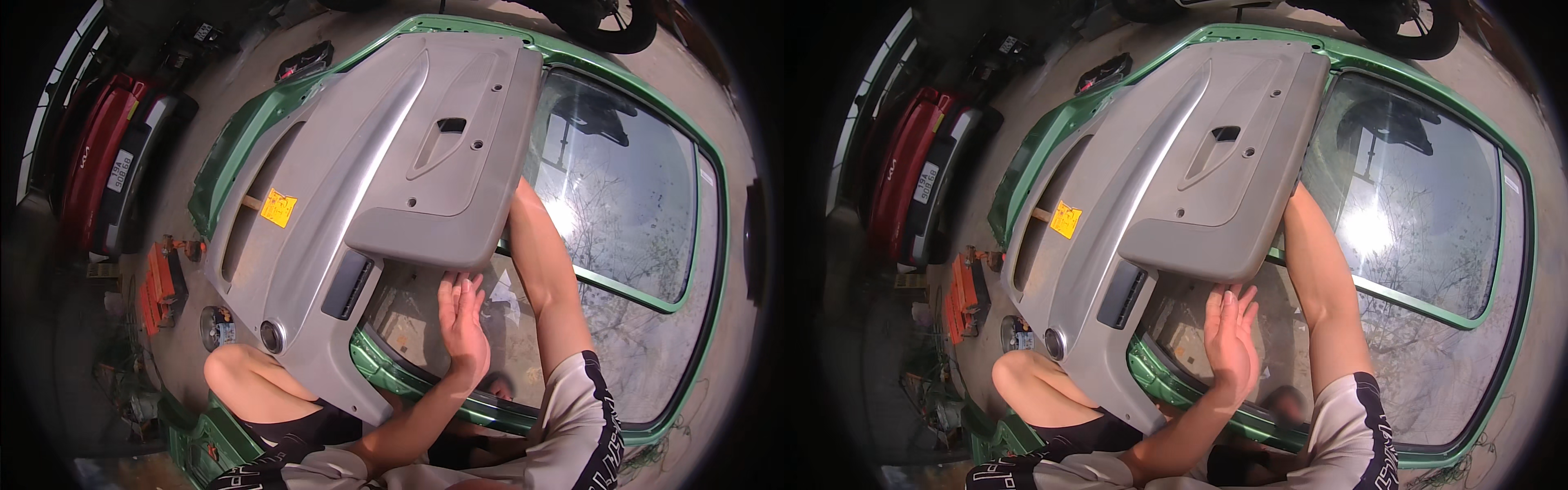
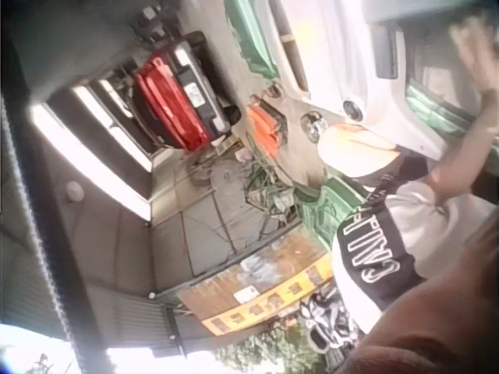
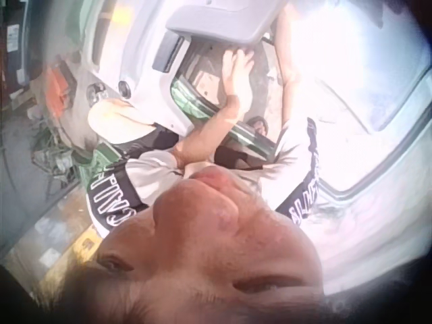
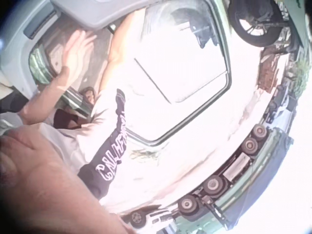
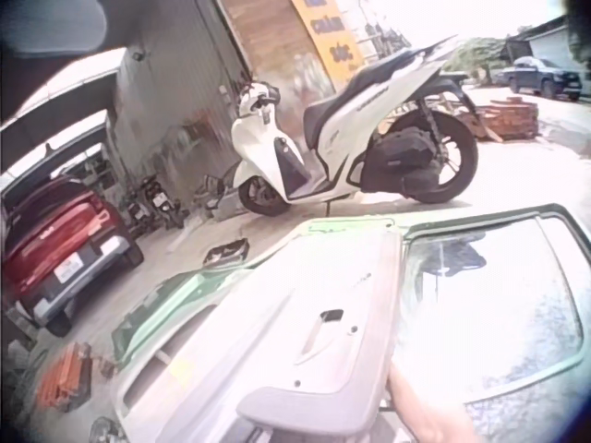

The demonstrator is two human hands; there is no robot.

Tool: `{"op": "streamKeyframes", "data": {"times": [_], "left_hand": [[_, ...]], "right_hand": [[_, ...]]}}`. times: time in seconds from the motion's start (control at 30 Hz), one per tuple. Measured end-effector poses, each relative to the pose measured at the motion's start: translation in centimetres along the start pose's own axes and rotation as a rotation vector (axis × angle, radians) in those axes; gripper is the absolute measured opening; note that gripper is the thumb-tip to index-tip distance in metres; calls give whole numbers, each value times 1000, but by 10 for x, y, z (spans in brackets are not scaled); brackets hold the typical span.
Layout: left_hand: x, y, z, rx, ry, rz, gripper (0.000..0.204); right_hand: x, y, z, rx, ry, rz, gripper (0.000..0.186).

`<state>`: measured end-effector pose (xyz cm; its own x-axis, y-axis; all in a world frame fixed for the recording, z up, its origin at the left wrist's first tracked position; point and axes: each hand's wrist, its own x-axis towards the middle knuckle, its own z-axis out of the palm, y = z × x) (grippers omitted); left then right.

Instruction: The person connects electrical wires and clips to a car door panel and positions the panel onto a car door frame by hand.

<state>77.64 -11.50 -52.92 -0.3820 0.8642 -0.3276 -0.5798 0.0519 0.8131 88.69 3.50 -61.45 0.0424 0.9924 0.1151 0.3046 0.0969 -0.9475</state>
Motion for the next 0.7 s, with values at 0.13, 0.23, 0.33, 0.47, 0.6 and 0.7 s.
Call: {"op": "streamKeyframes", "data": {"times": [0.13, 0.23, 0.33, 0.47, 0.6, 0.7], "left_hand": [[-64, 45, -17, 494, -376, -108, 60], [-41, 153, -32, 1225, -883, 707, 46], [56, 240, -81, 1541, -337, 944, 27], [210, 331, -186, 2151, 85, 825, 58], [302, 334, -200, 2252, 201, 845, 64], [353, 322, -188, 2308, 198, 613, 45]], "right_hand": [[-13, 5, -13, 28, 4, 58, 49], [-19, 8, 11, 88, -34, 81, 50], [0, -18, 3, 83, -43, 38, 51], [22, -32, 21, 75, -72, 8, 51], [33, -25, 49, 24, -118, 35, 52], [45, -27, 57, 5, -122, 32, 53]]}}
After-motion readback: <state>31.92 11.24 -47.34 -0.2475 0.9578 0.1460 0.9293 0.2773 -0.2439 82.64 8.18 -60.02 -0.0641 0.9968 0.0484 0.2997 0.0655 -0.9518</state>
